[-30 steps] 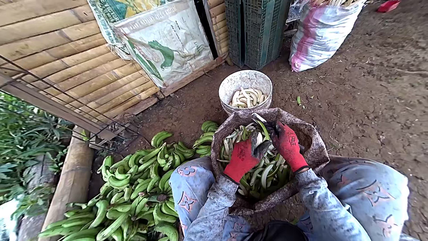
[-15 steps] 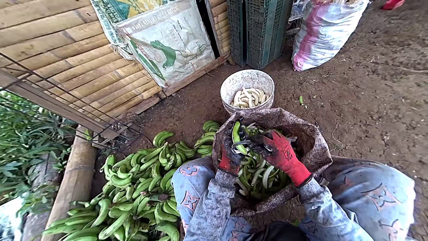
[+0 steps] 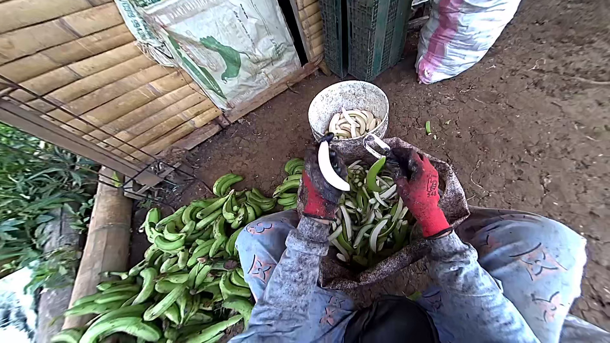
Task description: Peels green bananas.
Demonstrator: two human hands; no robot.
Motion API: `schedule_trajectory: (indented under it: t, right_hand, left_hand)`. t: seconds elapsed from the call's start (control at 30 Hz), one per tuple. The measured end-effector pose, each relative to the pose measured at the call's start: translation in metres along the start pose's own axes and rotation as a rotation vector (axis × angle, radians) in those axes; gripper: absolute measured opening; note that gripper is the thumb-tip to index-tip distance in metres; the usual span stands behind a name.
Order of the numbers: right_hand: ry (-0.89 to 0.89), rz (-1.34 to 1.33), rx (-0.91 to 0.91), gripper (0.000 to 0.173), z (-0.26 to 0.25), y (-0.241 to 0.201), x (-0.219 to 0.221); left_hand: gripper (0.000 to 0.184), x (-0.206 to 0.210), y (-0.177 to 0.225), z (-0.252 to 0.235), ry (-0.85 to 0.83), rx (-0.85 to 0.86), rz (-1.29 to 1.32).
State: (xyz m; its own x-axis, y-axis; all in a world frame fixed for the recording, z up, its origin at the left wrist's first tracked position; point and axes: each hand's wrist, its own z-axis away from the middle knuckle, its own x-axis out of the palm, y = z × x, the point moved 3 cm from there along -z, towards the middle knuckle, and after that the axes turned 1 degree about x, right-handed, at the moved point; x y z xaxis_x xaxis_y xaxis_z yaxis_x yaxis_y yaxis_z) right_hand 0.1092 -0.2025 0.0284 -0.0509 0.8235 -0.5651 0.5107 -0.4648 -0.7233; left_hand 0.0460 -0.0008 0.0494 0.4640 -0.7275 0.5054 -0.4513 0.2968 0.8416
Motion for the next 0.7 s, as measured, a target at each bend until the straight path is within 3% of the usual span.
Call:
schedule_trajectory:
  t: [0.07, 0.1, 0.13, 0.2, 0.27, 0.3, 0.37, 0.43, 0.5, 0.57, 0.6, 0.7]
  right_hand:
    - [-0.065, 0.07, 0.009, 0.035, 0.003, -0.004, -0.013]
    - [-0.096, 0.111, 0.013, 0.035, 0.006, -0.004, -0.018]
    - [-0.112, 0.142, 0.017, 0.035, 0.009, -0.004, -0.023]
    - [-0.118, 0.155, 0.027, 0.039, 0.01, 0.0, -0.035]
    - [-0.101, 0.141, 0.009, 0.038, 0.009, 0.002, -0.042]
    - [-0.093, 0.14, -0.003, 0.037, 0.009, 0.002, -0.044]
    - [-0.109, 0.143, -0.003, 0.034, 0.01, 0.003, -0.044]
    - [-0.155, 0.136, 0.007, 0.031, 0.012, 0.003, -0.039]
    - [-0.192, 0.126, -0.022, 0.031, 0.015, 0.002, -0.035]
    - [-0.203, 0.125, -0.046, 0.029, 0.018, 0.002, -0.035]
    - [-0.21, 0.127, -0.047, 0.029, 0.019, 0.002, -0.035]
    - [-0.228, 0.151, -0.025, 0.029, 0.015, 0.004, -0.034]
  left_hand:
    - [0.031, 0.006, 0.011, -0.066, 0.106, 0.364, -0.363]
    - [0.035, 0.013, 0.018, -0.089, 0.13, 0.469, -0.619]
    - [0.049, 0.028, 0.031, -0.098, 0.136, 0.469, -0.845]
    - [0.062, 0.056, 0.039, -0.086, -0.011, 0.349, -1.068]
    - [0.054, 0.06, 0.013, -0.037, -0.311, 0.093, -1.269]
    - [0.056, 0.056, -0.007, -0.002, -0.512, -0.103, -1.402]
    - [0.083, 0.028, -0.077, 0.071, -0.849, -0.441, -1.646]
    - [0.099, -0.012, -0.147, 0.121, -1.016, -0.586, -1.746]
    - [0.081, -0.027, -0.156, 0.124, -1.028, -0.538, -1.76]
    - [0.063, -0.028, -0.127, 0.097, -0.881, -0.519, -1.712]
    - [0.062, -0.026, -0.105, 0.08, -0.776, -0.576, -1.685]
    - [0.07, -0.032, -0.07, 0.028, -0.564, -0.5, -1.717]
